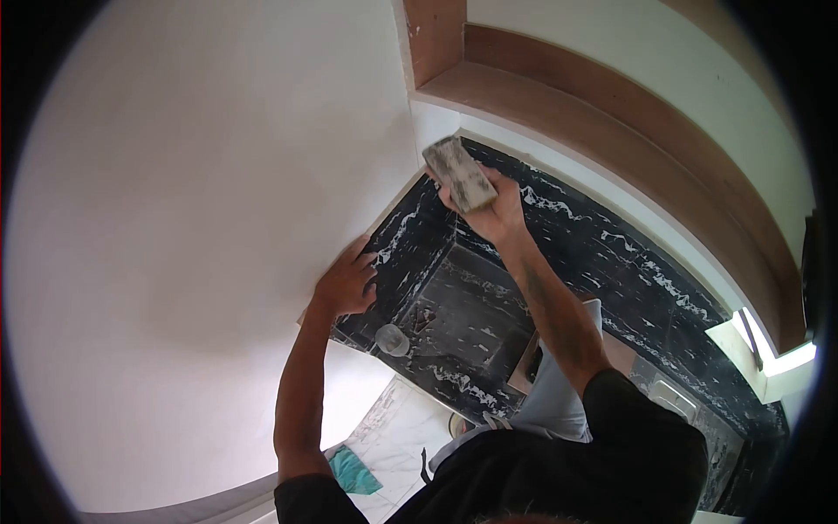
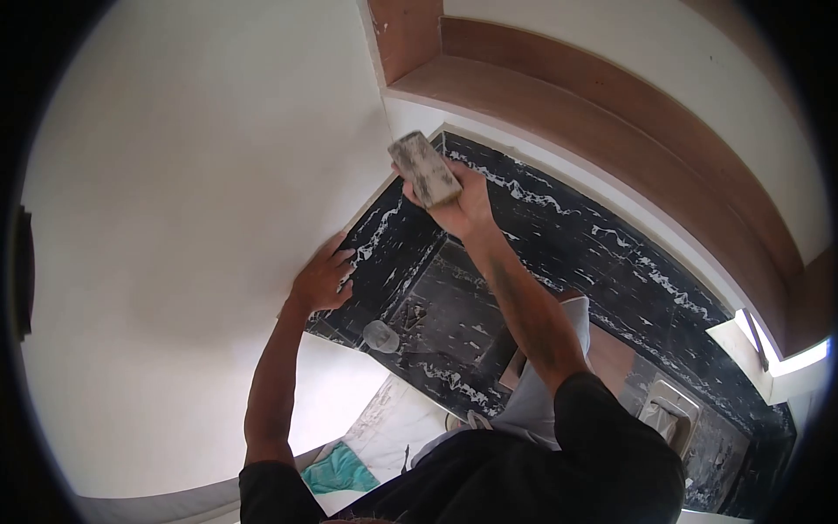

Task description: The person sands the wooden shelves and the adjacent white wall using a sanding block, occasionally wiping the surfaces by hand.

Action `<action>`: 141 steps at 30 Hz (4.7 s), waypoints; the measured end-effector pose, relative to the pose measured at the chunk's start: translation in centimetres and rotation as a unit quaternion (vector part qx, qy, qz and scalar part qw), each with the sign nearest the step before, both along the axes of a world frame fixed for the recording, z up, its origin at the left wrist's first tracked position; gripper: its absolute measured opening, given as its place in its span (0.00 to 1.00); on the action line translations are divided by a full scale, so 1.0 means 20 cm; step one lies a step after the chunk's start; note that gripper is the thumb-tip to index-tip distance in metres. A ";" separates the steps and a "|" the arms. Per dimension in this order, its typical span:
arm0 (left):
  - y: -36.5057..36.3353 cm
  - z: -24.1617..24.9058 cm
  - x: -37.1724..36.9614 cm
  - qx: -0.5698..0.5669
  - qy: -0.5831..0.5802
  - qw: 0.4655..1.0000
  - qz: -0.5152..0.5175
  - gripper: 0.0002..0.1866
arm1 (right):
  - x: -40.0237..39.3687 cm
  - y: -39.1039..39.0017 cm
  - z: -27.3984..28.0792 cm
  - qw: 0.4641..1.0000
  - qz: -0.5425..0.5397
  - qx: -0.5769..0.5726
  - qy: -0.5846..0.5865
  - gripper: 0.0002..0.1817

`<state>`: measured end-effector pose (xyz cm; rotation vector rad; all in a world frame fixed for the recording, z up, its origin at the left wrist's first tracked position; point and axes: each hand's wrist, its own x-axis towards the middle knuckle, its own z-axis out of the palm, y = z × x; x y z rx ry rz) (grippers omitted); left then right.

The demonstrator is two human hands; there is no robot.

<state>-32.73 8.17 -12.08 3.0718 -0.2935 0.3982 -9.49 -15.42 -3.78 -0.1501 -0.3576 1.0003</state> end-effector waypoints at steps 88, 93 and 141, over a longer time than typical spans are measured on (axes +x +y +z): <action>-0.23 1.19 1.30 0.035 -0.291 0.883 0.368 0.09 | -0.17 -1.28 -0.95 0.922 0.030 -0.369 -0.114 0.30; -0.25 1.21 1.30 0.040 -0.279 0.884 0.374 0.13 | -0.16 -1.29 -0.95 0.924 0.019 -0.366 -0.111 0.30; -0.63 1.14 0.57 -0.307 -0.163 0.920 0.181 0.19 | -0.12 -1.24 -0.99 0.920 0.020 -0.373 -0.116 0.29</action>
